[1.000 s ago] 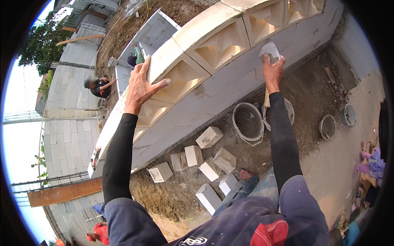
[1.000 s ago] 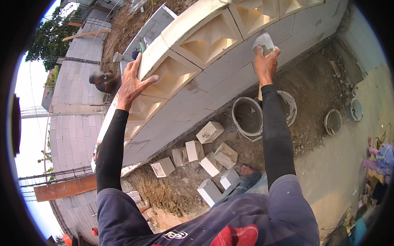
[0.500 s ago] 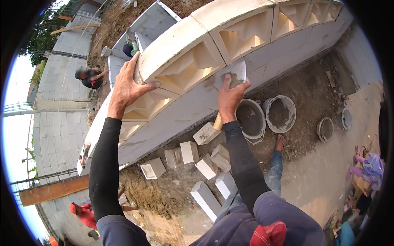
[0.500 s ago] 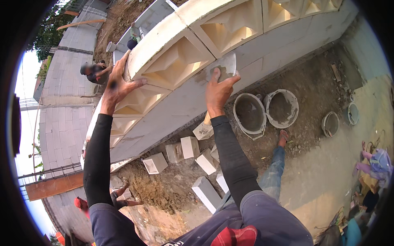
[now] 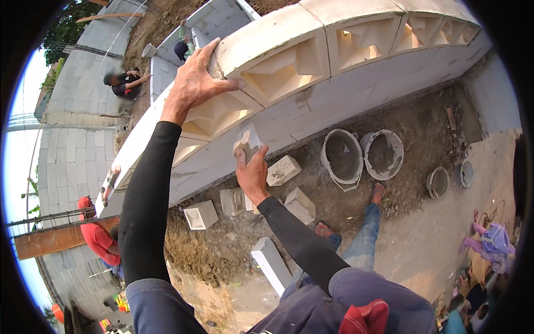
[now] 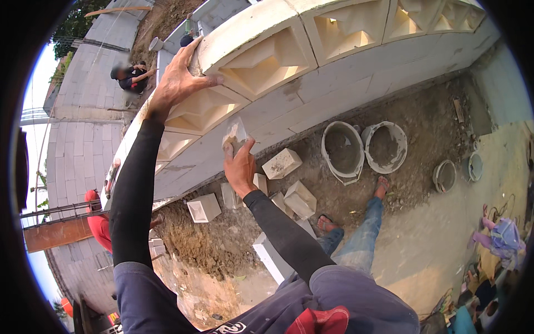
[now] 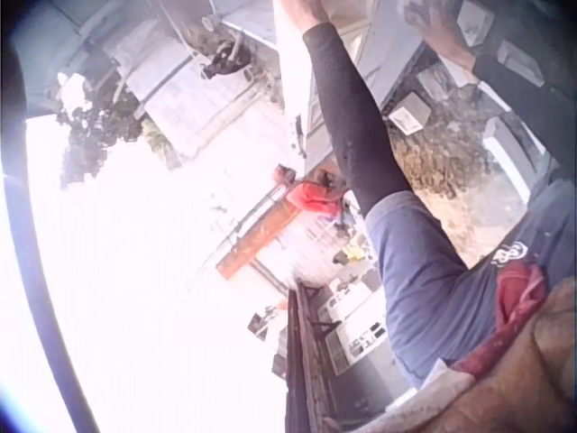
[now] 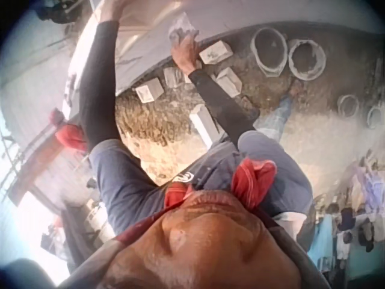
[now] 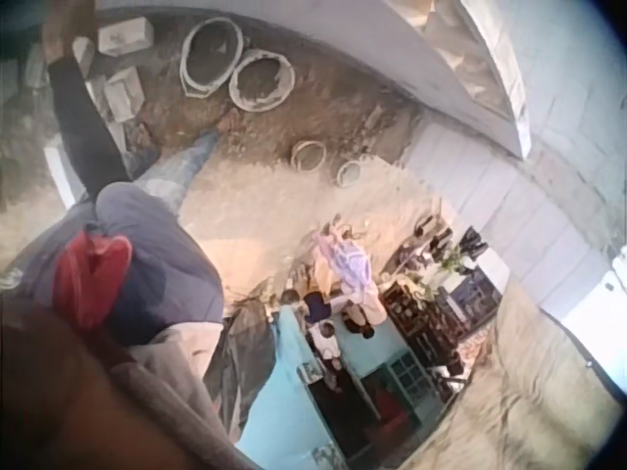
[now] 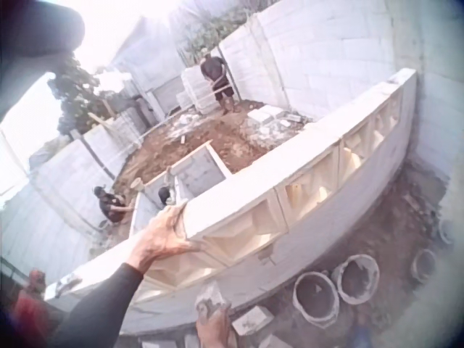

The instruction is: The person builds a wall using a trowel to apply mortar and placing decorative blocks on top of a base.

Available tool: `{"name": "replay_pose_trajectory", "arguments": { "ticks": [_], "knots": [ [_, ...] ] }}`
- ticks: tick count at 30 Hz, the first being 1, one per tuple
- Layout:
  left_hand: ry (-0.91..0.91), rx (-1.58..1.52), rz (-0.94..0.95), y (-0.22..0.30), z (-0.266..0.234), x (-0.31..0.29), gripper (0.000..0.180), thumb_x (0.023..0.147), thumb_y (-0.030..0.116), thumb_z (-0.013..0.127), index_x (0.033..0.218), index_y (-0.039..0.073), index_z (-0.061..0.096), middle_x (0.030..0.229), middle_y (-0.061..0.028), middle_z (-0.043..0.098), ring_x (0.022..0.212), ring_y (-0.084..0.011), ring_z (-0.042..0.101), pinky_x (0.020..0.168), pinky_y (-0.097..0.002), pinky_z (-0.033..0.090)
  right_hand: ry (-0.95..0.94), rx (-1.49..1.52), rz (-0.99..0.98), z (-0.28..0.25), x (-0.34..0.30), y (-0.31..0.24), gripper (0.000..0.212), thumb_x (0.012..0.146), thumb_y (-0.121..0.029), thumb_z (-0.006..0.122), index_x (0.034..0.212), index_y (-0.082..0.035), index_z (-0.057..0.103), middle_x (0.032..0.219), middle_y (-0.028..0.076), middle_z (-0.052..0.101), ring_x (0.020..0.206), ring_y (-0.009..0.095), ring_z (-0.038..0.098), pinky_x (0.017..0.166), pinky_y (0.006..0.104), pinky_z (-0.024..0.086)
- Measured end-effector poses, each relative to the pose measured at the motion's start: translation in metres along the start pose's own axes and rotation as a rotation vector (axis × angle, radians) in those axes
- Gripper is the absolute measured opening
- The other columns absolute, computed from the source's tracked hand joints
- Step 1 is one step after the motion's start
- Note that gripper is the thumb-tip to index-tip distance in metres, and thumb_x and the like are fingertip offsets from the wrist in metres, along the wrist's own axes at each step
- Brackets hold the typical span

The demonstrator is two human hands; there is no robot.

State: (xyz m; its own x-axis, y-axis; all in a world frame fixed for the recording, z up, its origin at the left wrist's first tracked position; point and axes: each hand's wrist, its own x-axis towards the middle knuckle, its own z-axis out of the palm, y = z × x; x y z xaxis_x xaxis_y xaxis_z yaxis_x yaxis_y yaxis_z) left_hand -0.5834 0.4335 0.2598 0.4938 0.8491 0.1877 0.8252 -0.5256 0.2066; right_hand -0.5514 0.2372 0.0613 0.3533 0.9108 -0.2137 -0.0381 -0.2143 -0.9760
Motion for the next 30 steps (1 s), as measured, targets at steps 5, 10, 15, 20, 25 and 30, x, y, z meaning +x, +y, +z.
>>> {"name": "replay_pose_trajectory", "arguments": {
  "ticks": [5, 10, 15, 20, 25, 30],
  "knots": [
    [0.058, 0.068, 0.031, 0.001, 0.006, -0.002, 0.126, 0.060, 0.078, 0.086, 0.153, 0.001, 0.052, 0.136, -0.0233, 0.065, 0.130, -0.0381, 0.062, 0.114, -0.0472, 0.048, -0.025, -0.250, -0.058, -0.072, 0.010, 0.004, 0.054, 0.101, -0.027, 0.065, 0.138, 0.000, 0.037, 0.084, 0.034, 0.070, 0.080, 0.056, 0.068, 0.071, 0.0603, 0.052],
    [0.152, -0.256, -0.122, -0.006, 0.006, -0.009, 0.100, 0.090, 0.082, 0.055, 0.147, 0.000, 0.060, 0.141, -0.0238, 0.064, 0.137, -0.0378, 0.058, 0.118, -0.0453, 0.043, 0.021, -0.654, -0.540, -0.156, 0.018, -0.047, 0.043, 0.097, -0.019, 0.072, 0.134, -0.008, 0.051, 0.069, 0.016, 0.070, 0.065, 0.042, 0.070, 0.058, 0.0527, 0.051],
    [0.051, -0.264, -0.141, 0.007, -0.007, -0.013, 0.079, 0.106, 0.068, 0.037, 0.140, 0.002, 0.066, 0.143, -0.0207, 0.065, 0.135, -0.0376, 0.057, 0.115, -0.0428, 0.042, 0.069, -0.766, -0.930, -0.156, 0.041, -0.119, 0.039, 0.095, -0.014, 0.074, 0.129, -0.011, 0.056, 0.066, 0.009, 0.067, 0.060, 0.034, 0.068, 0.056, 0.0443, 0.049],
    [0.123, -0.216, -0.134, 0.001, 0.006, -0.004, 0.072, 0.107, 0.064, 0.038, 0.137, 0.006, 0.069, 0.137, -0.0180, 0.069, 0.131, -0.0351, 0.060, 0.113, -0.0439, 0.044, 0.178, -0.791, -1.011, -0.131, 0.050, -0.124, 0.034, 0.096, -0.016, 0.074, 0.123, -0.009, 0.055, 0.067, 0.009, 0.067, 0.058, 0.033, 0.067, 0.055, 0.0437, 0.049],
    [0.238, -0.221, -0.074, 0.000, 0.026, -0.001, 0.084, 0.103, 0.074, 0.038, 0.128, 0.002, 0.074, 0.118, -0.0218, 0.075, 0.114, -0.0350, 0.069, 0.100, -0.0450, 0.053, 0.334, -0.827, -1.030, -0.108, 0.071, -0.071, 0.038, 0.097, -0.016, 0.074, 0.123, -0.006, 0.049, 0.065, 0.011, 0.065, 0.057, 0.035, 0.065, 0.055, 0.0442, 0.047],
    [0.224, -0.146, -0.064, 0.001, 0.014, -0.006, 0.092, 0.099, 0.080, 0.038, 0.121, 0.000, 0.076, 0.105, -0.0221, 0.077, 0.104, -0.0337, 0.074, 0.090, -0.0464, 0.058, 0.266, -0.949, -1.046, -0.105, 0.076, -0.022, 0.047, 0.096, -0.015, 0.075, 0.128, -0.004, 0.042, 0.064, 0.011, 0.063, 0.056, 0.035, 0.065, 0.054, 0.0449, 0.047]
  ]
}}
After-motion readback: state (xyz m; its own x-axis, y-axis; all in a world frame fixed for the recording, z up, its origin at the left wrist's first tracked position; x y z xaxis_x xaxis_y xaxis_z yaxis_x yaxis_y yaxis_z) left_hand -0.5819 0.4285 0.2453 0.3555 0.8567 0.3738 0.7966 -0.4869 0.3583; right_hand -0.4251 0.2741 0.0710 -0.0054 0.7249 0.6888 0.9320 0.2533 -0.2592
